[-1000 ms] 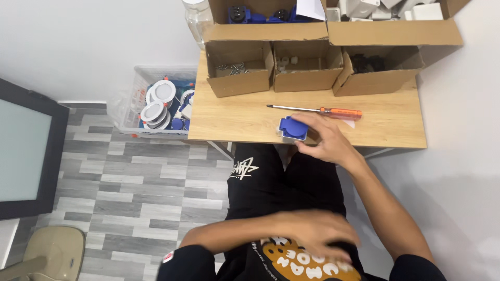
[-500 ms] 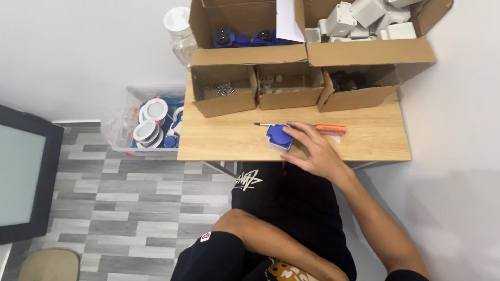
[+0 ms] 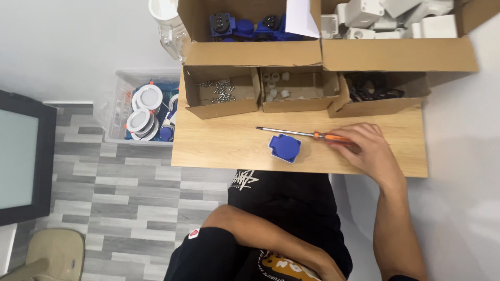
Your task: The person assembles a blue electrical socket by attaching a white cover and securing it with screws using a screwdriver. They retrieve parts and screws from a nearby box and tighten each screw in sequence.
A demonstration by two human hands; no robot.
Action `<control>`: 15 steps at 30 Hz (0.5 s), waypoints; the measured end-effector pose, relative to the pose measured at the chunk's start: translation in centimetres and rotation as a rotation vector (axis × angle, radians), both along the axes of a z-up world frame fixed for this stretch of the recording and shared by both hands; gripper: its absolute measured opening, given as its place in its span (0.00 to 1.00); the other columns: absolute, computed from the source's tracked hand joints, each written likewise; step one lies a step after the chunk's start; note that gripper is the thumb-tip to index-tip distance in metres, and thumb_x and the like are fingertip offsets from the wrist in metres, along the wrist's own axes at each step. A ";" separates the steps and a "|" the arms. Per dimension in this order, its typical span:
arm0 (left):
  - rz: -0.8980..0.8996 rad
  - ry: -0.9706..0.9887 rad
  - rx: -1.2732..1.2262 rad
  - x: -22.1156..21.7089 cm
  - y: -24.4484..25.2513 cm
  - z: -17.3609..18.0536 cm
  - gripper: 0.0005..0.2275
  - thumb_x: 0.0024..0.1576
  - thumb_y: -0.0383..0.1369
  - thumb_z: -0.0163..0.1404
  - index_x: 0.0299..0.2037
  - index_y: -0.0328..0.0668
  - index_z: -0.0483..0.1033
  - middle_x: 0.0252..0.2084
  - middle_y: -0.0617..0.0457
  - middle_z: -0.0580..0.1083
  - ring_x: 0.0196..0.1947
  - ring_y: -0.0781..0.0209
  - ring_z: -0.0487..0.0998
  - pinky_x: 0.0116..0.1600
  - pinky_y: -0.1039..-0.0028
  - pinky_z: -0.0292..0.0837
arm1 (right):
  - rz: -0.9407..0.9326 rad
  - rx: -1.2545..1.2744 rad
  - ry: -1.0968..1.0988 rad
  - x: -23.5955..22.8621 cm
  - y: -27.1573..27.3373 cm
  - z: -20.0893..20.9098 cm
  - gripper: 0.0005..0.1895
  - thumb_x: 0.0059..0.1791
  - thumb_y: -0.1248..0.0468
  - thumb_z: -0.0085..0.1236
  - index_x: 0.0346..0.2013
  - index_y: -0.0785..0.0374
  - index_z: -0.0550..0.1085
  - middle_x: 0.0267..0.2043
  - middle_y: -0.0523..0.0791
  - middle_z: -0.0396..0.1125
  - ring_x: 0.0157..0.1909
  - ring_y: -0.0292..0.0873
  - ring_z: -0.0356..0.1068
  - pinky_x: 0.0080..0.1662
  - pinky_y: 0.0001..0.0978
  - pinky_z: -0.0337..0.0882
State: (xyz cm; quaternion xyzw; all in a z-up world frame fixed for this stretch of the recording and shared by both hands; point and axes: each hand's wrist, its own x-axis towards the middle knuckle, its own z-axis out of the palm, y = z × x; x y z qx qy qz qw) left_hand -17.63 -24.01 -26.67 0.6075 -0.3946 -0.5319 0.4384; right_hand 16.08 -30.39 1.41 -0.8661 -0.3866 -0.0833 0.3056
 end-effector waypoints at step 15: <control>0.046 -0.070 -0.297 2.4 9.6 -0.1 0.13 0.59 0.37 0.53 0.48 0.39 0.78 0.50 0.47 0.80 0.47 0.59 0.79 0.53 0.70 0.73 | -0.015 0.265 0.210 -1.2 -2.7 9.4 0.22 0.44 0.83 0.68 0.51 0.85 0.73 0.56 0.68 0.72 0.57 0.62 0.80 0.60 0.44 0.87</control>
